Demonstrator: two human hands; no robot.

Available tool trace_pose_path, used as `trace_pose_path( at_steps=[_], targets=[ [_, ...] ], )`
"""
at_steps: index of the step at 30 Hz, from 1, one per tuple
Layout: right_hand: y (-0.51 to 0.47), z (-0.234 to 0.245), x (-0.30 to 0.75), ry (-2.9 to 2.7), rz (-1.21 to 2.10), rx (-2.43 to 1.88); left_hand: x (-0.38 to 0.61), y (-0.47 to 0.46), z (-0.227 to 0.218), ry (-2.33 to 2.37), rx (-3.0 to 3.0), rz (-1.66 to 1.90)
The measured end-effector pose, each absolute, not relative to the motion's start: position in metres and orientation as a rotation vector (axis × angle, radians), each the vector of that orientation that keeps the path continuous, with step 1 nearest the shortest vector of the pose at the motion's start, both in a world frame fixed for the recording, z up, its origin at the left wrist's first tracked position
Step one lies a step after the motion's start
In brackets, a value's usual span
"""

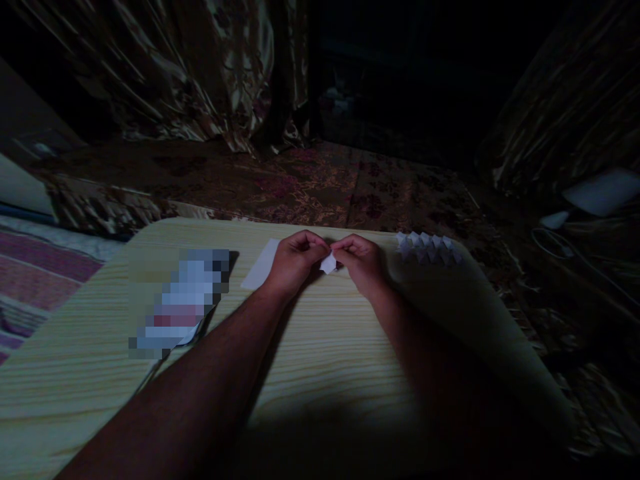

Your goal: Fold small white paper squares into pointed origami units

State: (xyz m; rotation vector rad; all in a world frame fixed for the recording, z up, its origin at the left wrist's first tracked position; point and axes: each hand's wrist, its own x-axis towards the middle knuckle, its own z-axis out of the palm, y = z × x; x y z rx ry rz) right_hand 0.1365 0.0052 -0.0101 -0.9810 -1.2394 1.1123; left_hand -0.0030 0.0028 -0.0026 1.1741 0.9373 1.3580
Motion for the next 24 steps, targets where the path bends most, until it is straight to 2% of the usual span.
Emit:
trace_pose_path(
  at_steps=[7, 16, 24],
  targets=[
    [0.0070, -0.0091, 0.1356, -1.201, 1.033, -0.971, -0.0025, 0.0063, -0.0031, 0.834, 1.105, 1.344],
    [0.0063, -0.0105, 0.1372, -1.269, 0.996, -0.977, -0.0023, 0.0070, -0.0081, 1.101, 1.198, 1.389],
    [0.0090, -0.0113, 0.1414, -1.221, 1.125, -0.956, -0.0023, 0.0057, -0.0080, 1.097, 1.235, 1.420]
  ],
)
